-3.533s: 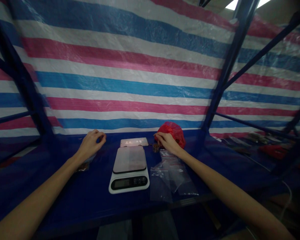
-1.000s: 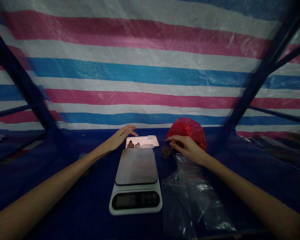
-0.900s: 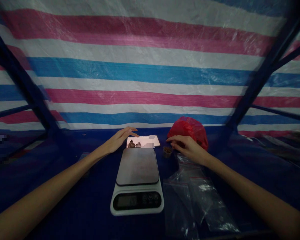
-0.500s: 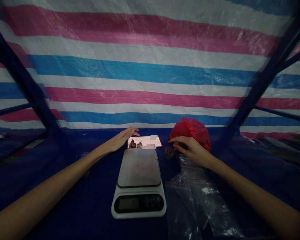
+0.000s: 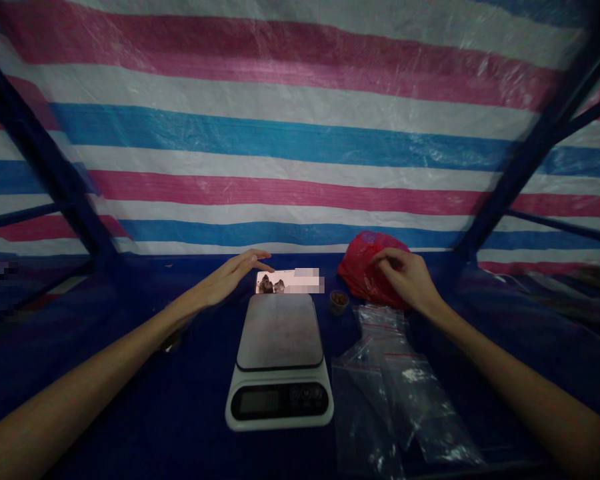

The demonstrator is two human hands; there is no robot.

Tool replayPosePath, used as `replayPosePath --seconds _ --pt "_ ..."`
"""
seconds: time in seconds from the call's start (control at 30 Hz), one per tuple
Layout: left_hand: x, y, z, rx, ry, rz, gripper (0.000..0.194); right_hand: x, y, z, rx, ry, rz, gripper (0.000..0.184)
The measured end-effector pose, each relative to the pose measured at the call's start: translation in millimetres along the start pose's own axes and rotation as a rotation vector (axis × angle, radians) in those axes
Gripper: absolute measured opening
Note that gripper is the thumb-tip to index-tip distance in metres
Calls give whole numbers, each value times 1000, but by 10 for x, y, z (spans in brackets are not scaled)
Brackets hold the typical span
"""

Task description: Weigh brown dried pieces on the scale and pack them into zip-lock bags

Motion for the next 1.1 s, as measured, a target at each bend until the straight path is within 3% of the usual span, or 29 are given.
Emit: replayPosePath --seconds 0.13,0.3,0.67,0.83,1.1 --pt "44 23 -60 11 36 10 62 67 211 58 -76 68 -28 22" --pt "-62 5 -219 76 49 123 58 43 406 96 -133 63 -19 16" --pt "-128 -28 -245 66 63 146 52 -40 374 44 -107 27 28 16" --pt "-14 -57 -281 47 138 163 46 -25 428 40 -157 26 59 18" --pt "77 -100 -297 68 89 169 43 -12 492 37 -158 24 48 18"
Point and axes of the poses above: each hand's wrist, its own z-axis towards the middle knuckle, its own x-axis out of the back of the hand, y = z × x, the point moved 3 cm from there along z, towards the middle knuckle, and after that the axes turned 2 degrees about -x, right-handed, at the moved point
